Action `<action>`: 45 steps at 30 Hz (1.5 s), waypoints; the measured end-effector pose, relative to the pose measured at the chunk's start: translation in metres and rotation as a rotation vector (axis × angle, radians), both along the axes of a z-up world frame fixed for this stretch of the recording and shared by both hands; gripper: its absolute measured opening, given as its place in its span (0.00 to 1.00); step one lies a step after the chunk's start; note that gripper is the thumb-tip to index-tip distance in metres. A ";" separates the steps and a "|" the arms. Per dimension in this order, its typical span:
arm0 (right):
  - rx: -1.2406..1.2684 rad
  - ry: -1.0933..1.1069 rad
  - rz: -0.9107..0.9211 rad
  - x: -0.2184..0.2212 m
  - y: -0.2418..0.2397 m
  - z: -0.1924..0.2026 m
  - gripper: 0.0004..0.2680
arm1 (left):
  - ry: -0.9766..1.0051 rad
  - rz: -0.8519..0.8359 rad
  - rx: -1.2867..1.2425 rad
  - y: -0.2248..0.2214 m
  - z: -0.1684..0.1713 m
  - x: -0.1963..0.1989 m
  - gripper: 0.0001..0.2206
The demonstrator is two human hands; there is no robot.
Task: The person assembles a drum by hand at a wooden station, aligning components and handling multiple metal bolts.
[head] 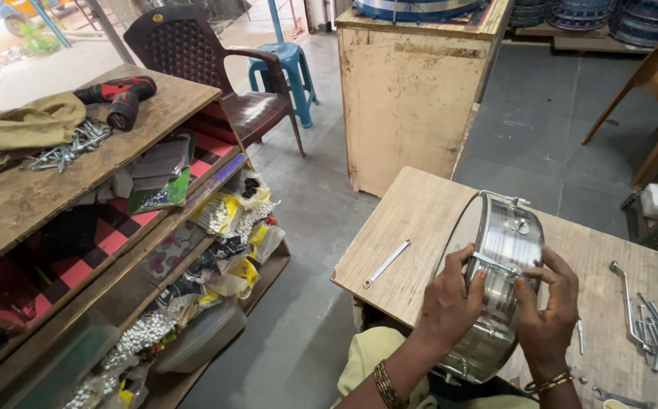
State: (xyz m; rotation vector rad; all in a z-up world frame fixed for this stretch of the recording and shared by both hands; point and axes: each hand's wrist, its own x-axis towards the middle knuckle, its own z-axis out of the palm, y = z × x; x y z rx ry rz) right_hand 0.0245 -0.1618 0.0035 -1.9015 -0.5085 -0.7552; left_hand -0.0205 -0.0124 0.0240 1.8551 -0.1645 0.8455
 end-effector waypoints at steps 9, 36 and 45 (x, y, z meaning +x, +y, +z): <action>0.009 0.021 -0.002 -0.001 -0.004 0.004 0.07 | 0.026 -0.008 -0.005 -0.002 0.003 0.000 0.18; -0.012 0.113 -0.064 0.006 -0.004 0.004 0.04 | 0.129 -0.035 -0.012 -0.003 0.003 0.000 0.18; 0.004 0.034 -0.025 0.001 0.000 -0.001 0.06 | 0.011 0.006 0.012 0.001 -0.003 0.002 0.18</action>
